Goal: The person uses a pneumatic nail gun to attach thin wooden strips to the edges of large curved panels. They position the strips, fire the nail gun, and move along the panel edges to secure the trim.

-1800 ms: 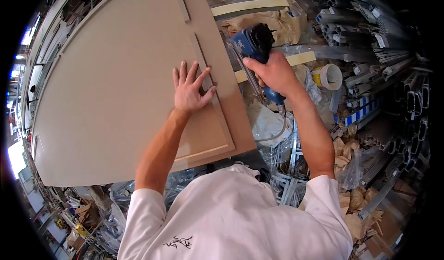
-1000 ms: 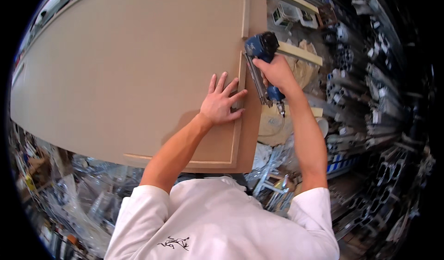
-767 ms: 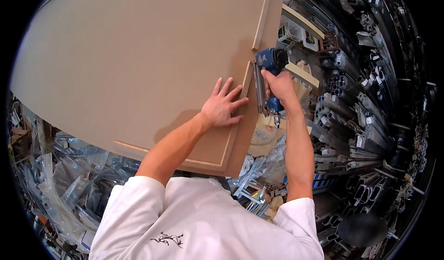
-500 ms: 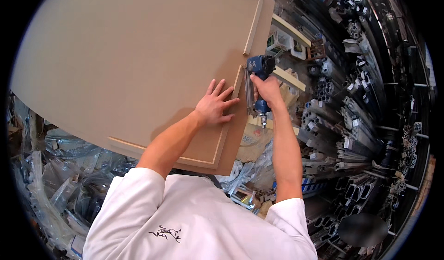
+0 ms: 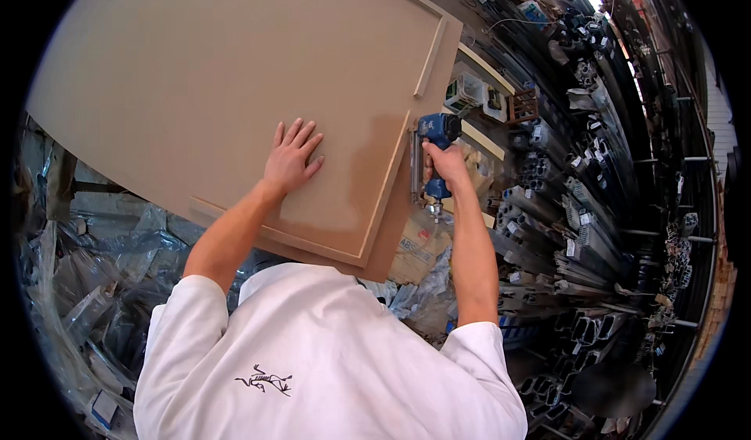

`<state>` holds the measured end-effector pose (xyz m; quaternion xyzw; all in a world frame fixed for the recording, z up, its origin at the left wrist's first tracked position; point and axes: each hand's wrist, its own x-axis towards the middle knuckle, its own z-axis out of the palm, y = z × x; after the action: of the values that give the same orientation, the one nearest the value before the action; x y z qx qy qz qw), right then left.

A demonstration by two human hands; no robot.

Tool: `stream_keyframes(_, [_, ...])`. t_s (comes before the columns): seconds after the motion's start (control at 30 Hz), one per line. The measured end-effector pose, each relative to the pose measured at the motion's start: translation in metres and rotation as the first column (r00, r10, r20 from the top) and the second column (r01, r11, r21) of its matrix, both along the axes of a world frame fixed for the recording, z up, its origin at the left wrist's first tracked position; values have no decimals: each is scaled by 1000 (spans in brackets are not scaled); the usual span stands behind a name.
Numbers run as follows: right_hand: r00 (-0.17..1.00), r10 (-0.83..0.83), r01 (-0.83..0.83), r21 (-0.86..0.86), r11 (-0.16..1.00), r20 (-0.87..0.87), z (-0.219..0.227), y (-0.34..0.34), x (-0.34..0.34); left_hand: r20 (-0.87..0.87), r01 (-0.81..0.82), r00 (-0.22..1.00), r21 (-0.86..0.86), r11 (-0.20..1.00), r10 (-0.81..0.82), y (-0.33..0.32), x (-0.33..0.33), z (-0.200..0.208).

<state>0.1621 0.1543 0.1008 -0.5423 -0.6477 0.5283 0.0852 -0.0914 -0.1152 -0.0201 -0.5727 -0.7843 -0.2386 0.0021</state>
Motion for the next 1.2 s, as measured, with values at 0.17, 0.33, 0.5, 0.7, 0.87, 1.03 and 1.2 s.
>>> stream_keyframes(0.17, [1000,0,0,23,1000,-11,0,-18,8,6,-16,1000,14,1000,16,-1,5,7])
stream_keyframes(0.33, [1000,-24,24,36,999,6,7,-36,10,19,-14,1000,37,999,14,0,4,5])
stream_keyframes(0.5, [1000,-11,10,45,999,28,2,-49,21,17,-16,1000,42,999,15,1,3,2])
stream_keyframes(0.7, [1000,0,0,-5,1000,-22,7,-71,30,42,-16,999,27,999,15,0,2,2])
stream_keyframes(0.87, [1000,-3,2,24,1000,22,16,-91,33,21,-9,1000,20,1000,8,2,1,-3])
stream_keyframes(1.03, [1000,8,-8,1,1000,8,15,-104,44,28,-15,1000,25,1000,14,1,3,-4])
stream_keyframes(1.2, [999,1,-1,-14,1000,-39,18,-125,47,33,-28,999,59,998,26,0,2,-5])
